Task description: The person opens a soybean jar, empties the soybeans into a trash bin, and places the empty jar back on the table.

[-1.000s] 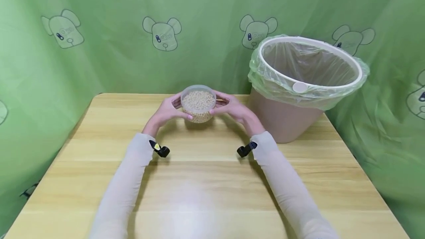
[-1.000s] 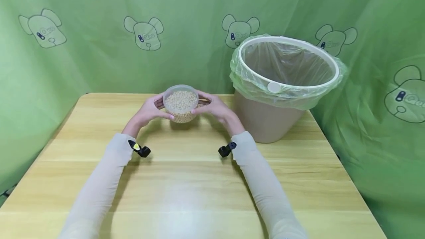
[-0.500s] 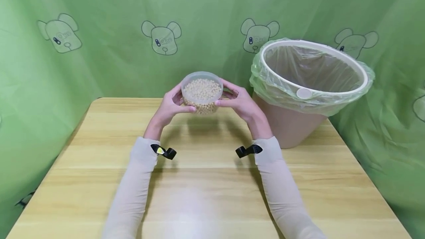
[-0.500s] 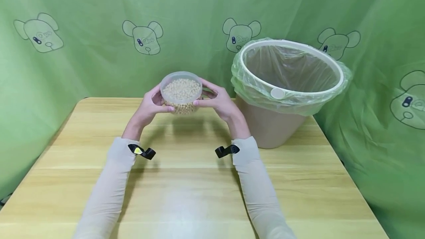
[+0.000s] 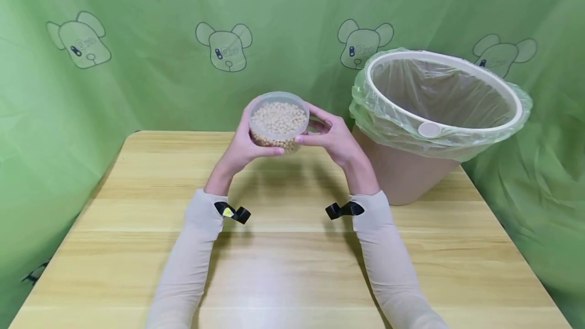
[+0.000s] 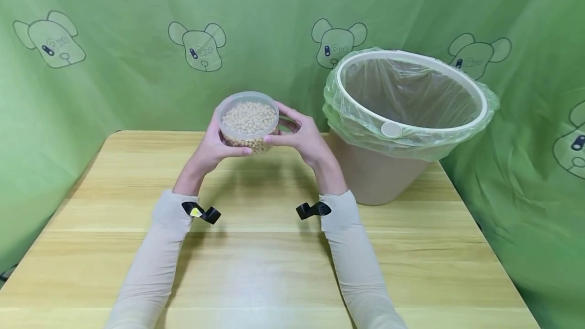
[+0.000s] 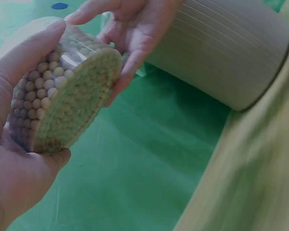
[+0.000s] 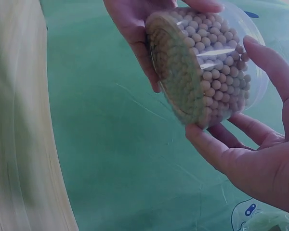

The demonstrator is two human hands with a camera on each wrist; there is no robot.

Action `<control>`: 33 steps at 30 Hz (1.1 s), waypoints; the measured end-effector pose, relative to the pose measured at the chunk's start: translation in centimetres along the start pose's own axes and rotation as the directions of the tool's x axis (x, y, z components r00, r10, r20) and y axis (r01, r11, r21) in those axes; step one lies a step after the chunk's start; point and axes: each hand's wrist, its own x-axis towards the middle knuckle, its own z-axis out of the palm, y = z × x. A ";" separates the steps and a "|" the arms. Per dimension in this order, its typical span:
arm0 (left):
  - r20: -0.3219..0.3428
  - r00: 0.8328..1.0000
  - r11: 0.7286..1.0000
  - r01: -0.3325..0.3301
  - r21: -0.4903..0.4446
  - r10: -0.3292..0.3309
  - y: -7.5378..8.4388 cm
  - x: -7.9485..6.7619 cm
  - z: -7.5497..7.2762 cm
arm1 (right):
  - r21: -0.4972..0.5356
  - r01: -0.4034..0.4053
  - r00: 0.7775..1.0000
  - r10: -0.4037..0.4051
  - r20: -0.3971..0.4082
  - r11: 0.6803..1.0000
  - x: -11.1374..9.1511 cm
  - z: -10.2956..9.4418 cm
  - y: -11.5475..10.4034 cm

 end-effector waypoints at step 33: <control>-0.164 0.986 0.917 0.028 0.398 0.041 0.0 -1.1 2.2 | -0.577 0.039 0.978 -0.149 -0.145 0.816 -1.5 4.7 -2.2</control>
